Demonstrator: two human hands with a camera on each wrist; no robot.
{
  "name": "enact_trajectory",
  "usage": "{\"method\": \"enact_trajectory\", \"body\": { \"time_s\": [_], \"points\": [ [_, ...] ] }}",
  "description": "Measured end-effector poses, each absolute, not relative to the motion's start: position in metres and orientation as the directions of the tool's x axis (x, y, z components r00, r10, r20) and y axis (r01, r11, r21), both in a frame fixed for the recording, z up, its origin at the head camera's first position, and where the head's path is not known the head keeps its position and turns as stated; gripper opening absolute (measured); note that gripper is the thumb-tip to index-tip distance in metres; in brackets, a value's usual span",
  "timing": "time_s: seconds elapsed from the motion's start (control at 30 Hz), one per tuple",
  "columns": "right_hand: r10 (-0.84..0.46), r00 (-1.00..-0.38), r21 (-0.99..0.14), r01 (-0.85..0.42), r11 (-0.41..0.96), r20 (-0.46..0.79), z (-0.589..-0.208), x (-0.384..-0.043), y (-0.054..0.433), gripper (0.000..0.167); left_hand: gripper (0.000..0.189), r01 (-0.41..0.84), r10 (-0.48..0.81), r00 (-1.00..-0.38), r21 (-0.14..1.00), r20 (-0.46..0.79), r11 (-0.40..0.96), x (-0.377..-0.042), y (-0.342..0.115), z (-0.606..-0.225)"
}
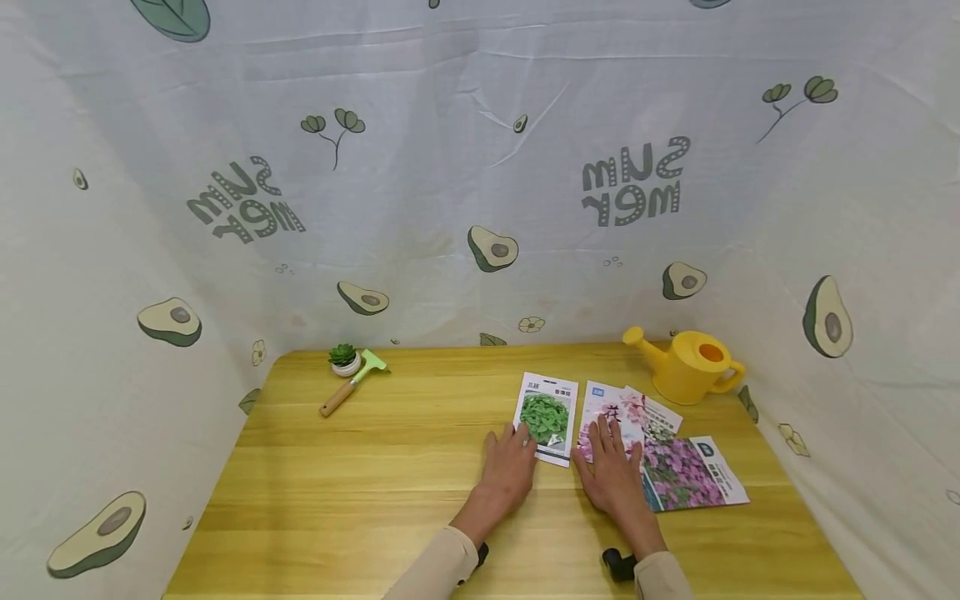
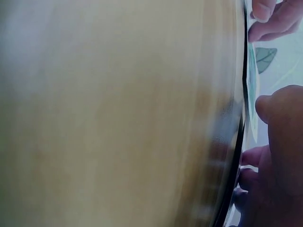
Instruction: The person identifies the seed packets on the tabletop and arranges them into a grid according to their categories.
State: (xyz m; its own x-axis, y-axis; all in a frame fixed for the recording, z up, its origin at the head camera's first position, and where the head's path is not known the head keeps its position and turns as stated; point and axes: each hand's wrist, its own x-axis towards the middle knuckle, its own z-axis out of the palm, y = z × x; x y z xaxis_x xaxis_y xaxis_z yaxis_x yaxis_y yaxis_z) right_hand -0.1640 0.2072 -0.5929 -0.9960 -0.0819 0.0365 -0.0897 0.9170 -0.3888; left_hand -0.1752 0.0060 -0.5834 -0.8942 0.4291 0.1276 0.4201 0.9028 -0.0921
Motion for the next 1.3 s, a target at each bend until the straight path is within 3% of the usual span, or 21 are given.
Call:
{"method": "enact_trajectory", "body": {
  "time_s": [0.2,0.7,0.97,1.3],
  "points": [
    [-0.083,-0.996,-0.390,-0.090,0.916,0.034,-0.594,-0.164,0.209,0.071,0.017,0.427,0.424,-0.892,-0.014,0.158,0.904,-0.178,0.002,-0.588],
    [-0.089,-0.995,-0.391,-0.098,0.915,0.040,-0.594,-0.164,0.209,0.067,0.032,0.410,0.412,-0.911,0.149,0.022,0.900,-0.181,-0.006,-0.596],
    [-0.077,-0.995,-0.428,-0.097,0.899,0.065,-0.594,-0.162,0.212,0.056,0.054,0.414,0.414,-0.910,0.126,0.023,0.902,-0.178,-0.015,-0.594],
    [-0.076,-0.993,-0.434,-0.109,0.895,0.092,-0.596,-0.160,0.216,0.050,0.052,0.431,0.429,-0.902,0.155,0.051,0.889,-0.175,-0.025,-0.594]
  ]
}}
